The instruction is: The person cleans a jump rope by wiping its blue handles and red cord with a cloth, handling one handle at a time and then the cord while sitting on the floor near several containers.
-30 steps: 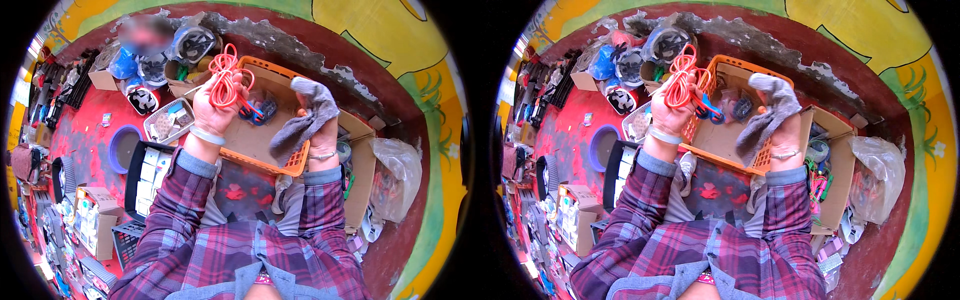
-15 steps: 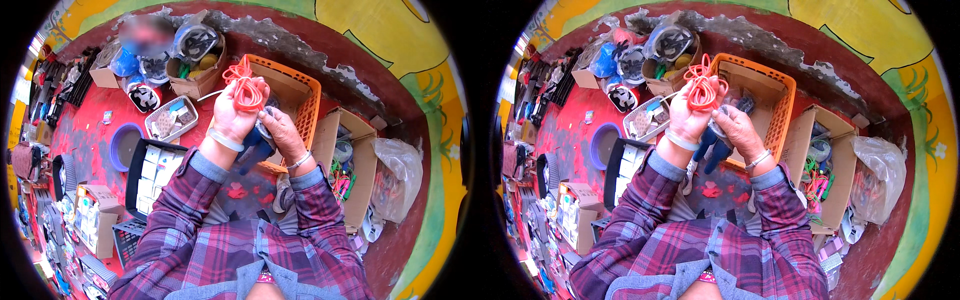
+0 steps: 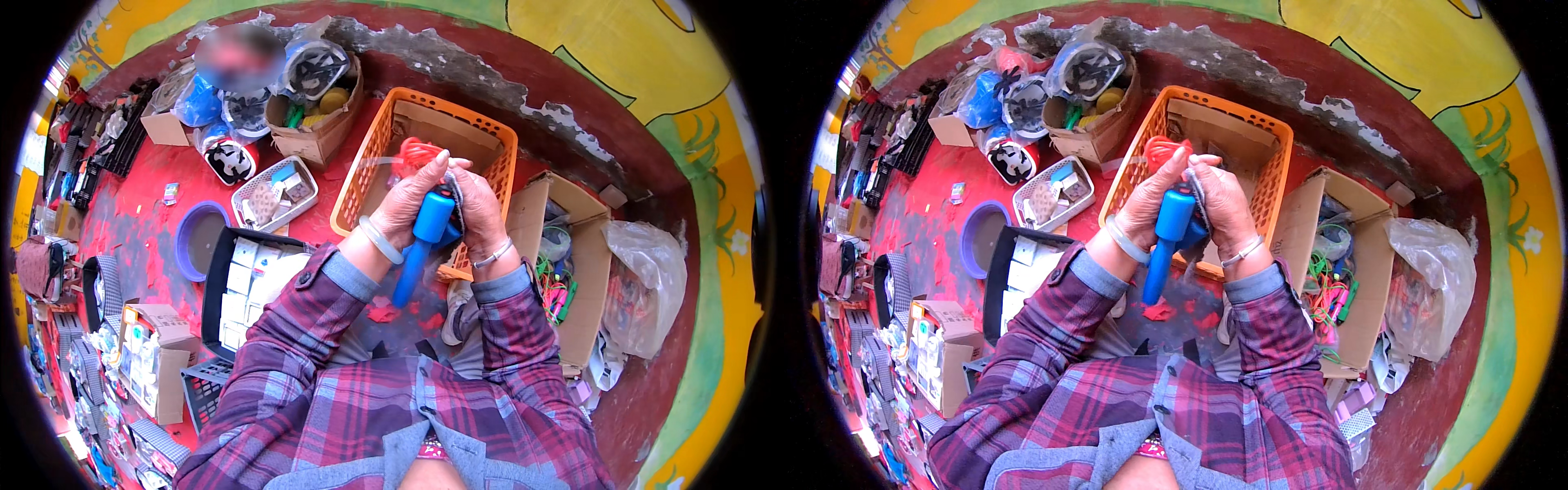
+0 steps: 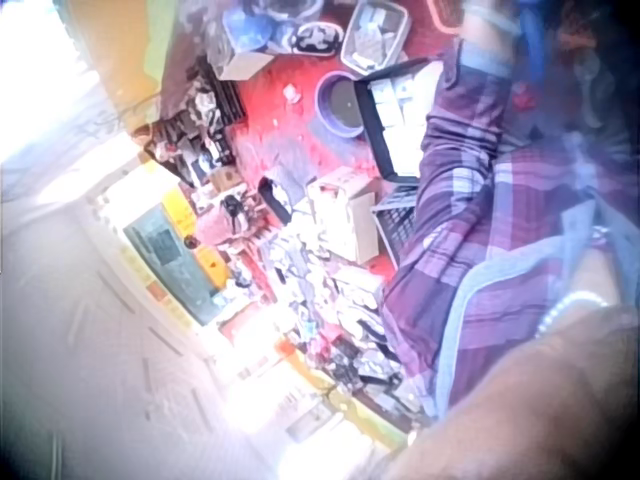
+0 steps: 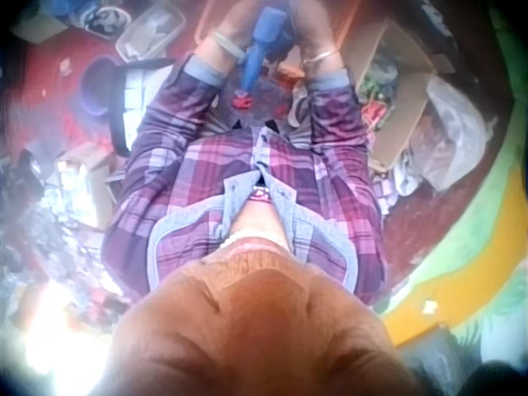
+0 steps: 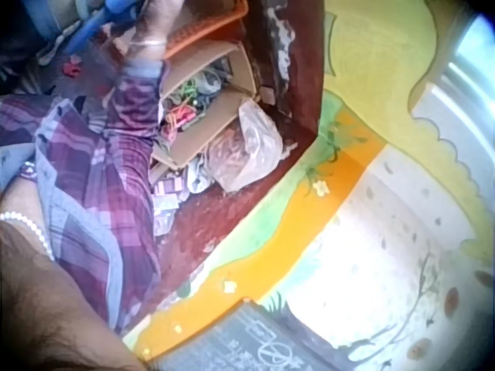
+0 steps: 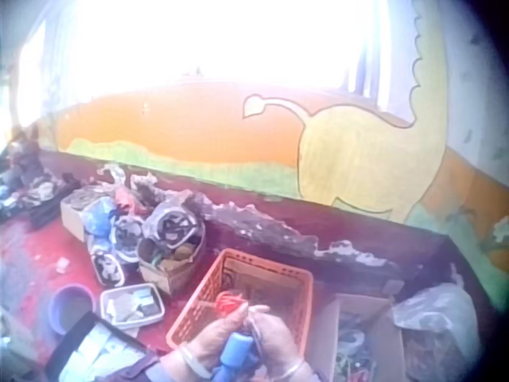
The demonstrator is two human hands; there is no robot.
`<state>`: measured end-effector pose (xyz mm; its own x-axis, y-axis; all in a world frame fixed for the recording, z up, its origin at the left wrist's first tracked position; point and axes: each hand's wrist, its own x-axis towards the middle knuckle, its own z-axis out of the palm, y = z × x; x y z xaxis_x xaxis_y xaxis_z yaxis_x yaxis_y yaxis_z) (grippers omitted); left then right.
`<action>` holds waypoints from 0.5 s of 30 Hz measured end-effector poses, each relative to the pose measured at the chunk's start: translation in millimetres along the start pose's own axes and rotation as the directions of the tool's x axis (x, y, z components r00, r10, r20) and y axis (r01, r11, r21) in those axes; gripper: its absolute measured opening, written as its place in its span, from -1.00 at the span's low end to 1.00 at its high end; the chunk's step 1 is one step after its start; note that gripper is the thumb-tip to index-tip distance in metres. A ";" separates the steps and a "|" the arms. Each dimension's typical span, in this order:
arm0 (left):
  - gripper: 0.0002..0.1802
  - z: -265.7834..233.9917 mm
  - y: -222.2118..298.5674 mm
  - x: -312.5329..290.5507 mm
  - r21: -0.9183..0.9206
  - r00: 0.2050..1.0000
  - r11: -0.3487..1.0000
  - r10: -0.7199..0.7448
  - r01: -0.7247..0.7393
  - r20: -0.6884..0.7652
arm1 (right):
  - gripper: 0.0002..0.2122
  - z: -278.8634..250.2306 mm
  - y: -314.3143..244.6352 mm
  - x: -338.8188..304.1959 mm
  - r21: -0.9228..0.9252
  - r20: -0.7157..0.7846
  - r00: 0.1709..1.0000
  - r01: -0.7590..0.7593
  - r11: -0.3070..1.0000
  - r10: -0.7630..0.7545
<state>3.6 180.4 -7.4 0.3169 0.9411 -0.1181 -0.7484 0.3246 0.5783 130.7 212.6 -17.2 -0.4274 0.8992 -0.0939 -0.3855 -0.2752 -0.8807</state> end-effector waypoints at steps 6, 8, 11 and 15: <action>-0.55 -3.3 3.1 9.1 -0.192 0.978 0.961 0.178 -0.197 -0.112 | -0.59 -14.5 -25.3 1.5 -0.211 -0.320 0.946 -0.023 0.977 -0.047; -0.58 -9.1 9.4 9.6 -0.177 0.941 0.926 0.314 -0.332 -0.124 | -0.61 -24.5 -35.4 2.2 -0.029 -0.385 0.900 0.207 0.978 -0.202; -0.61 -11.7 19.1 9.5 -0.133 0.879 0.881 0.417 -0.453 -0.231 | -0.61 -62.3 -42.9 5.0 0.243 -0.322 0.938 0.216 0.946 -0.131; -0.70 -20.9 21.5 11.4 0.000 0.797 0.820 0.556 -0.572 -0.236 | -0.56 -29.2 -54.3 -11.6 0.406 -0.190 0.980 0.135 0.904 -0.061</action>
<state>-21.1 200.1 -13.1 -0.3010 0.9529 0.0373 -0.7950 -0.2724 0.5421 180.5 227.0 18.2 -0.2402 0.9625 -0.1263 -0.7384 -0.2656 -0.6199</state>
